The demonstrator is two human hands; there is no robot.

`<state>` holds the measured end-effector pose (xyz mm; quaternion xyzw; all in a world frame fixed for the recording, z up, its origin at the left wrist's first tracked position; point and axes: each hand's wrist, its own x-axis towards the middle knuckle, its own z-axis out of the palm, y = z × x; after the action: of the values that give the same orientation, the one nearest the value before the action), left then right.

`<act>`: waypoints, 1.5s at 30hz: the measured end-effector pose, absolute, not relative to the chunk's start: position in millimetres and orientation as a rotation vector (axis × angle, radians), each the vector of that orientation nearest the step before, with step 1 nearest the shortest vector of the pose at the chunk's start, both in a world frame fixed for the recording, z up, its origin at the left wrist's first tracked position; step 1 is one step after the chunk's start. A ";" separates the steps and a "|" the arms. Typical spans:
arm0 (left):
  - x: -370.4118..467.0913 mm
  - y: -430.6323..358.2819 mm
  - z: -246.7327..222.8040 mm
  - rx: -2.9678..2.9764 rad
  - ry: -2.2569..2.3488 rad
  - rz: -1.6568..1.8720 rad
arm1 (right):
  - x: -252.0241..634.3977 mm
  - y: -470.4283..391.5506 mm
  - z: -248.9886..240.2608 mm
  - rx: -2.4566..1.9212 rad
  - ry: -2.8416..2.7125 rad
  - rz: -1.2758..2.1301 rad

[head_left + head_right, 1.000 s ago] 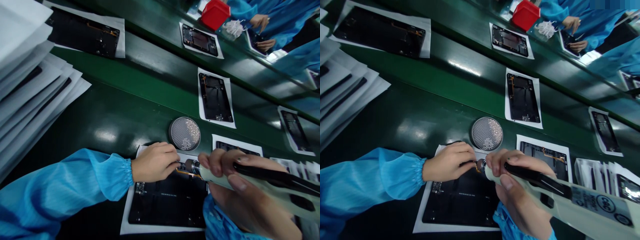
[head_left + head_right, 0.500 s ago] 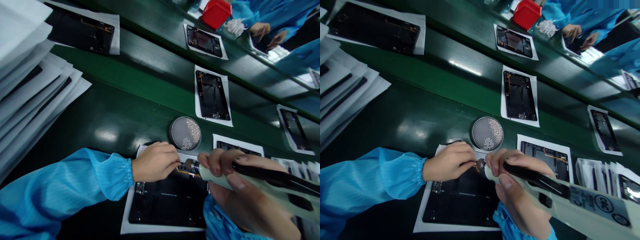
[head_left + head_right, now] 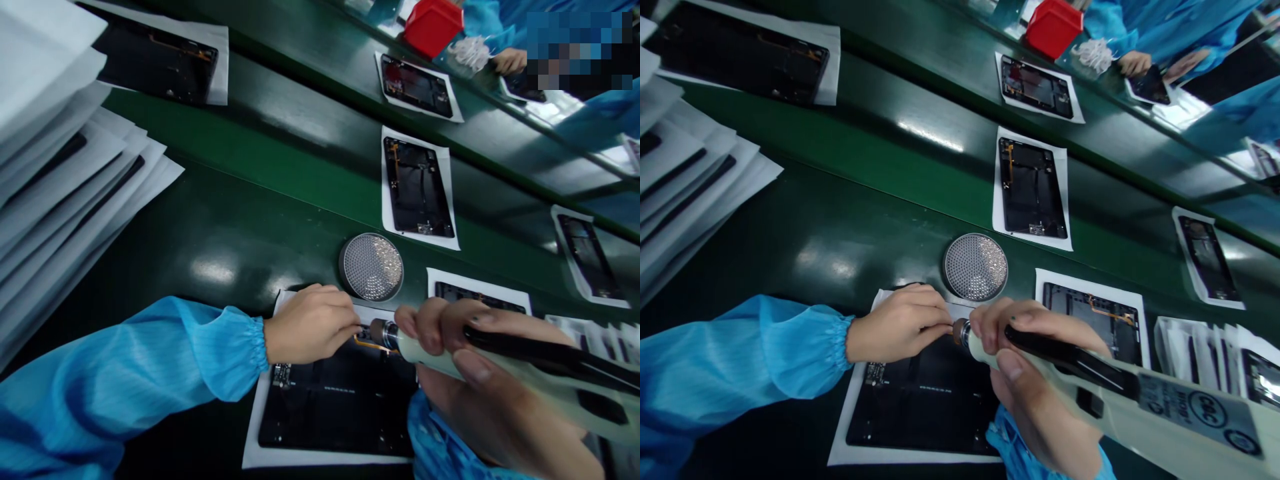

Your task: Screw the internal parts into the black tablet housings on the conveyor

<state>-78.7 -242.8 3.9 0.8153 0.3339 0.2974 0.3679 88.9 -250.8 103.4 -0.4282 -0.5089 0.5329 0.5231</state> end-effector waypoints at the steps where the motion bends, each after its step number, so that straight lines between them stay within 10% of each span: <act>1: -78.6 -242.9 3.9 2.096 0.858 0.767 | 88.5 -250.8 103.5 -1.014 -1.220 1.278; 45: -79.0 -261.8 2.0 2.796 0.826 0.632 | 97.6 -264.3 66.8 -0.961 -1.323 1.178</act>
<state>-79.0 -261.8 2.0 0.9344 0.2759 0.2111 0.0790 97.6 -264.3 66.8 -0.4031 -0.5552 0.4942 0.5339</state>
